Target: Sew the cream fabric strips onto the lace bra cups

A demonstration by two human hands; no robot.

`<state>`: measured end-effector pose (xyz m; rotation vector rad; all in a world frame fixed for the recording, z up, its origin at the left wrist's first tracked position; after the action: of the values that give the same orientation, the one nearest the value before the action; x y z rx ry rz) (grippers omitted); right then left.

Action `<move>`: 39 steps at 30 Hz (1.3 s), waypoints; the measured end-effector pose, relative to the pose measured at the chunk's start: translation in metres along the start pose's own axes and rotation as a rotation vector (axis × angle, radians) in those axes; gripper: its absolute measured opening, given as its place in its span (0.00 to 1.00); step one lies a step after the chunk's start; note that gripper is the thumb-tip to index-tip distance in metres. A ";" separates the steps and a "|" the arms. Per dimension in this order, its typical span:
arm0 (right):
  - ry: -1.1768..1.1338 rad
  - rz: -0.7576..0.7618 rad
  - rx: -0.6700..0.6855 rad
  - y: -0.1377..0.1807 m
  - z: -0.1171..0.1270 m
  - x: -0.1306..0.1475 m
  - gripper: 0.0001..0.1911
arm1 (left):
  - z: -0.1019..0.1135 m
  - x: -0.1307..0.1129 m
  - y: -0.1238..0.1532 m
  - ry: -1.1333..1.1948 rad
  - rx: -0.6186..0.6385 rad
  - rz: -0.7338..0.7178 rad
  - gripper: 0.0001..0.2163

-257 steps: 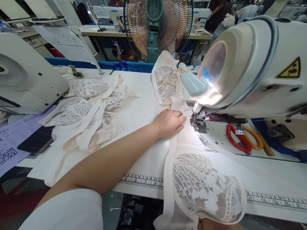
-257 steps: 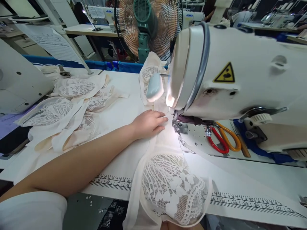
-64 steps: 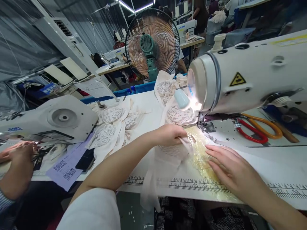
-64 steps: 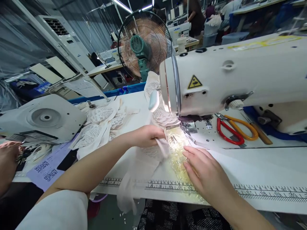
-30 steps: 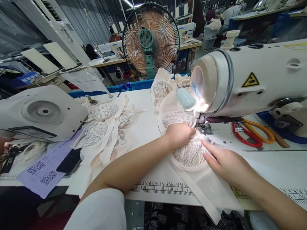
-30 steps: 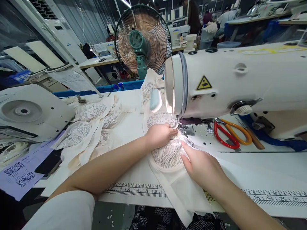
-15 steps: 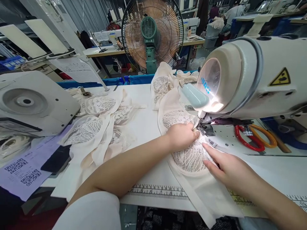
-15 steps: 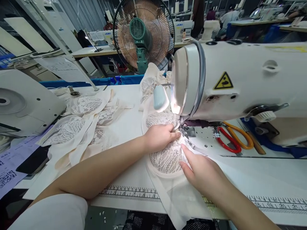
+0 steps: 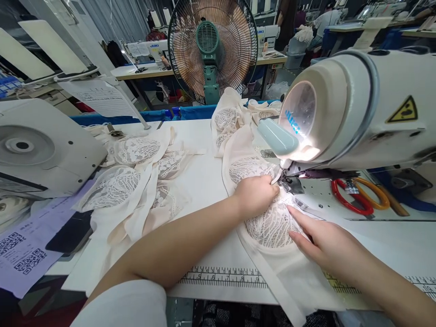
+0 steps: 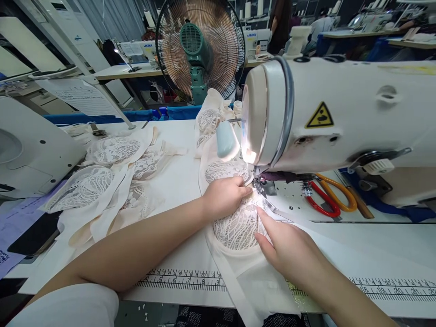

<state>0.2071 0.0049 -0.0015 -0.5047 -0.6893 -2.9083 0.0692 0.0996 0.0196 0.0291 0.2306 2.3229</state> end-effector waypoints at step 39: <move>0.046 0.101 -0.181 -0.009 0.013 -0.004 0.29 | 0.007 -0.003 -0.006 0.058 0.047 0.083 0.11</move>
<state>0.2128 0.0193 0.0040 -0.4747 -0.3840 -2.8908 0.0763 0.1028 0.0250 -0.0052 0.3187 2.4026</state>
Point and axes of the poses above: each hand's wrist, its own y-axis away from the middle knuckle, its own z-axis out of the back of the hand, x = y × z, the point moved 3 cm from there along -y, towards the middle knuckle, and after that the axes turned 5 degrees about x, right-handed, at the moved point
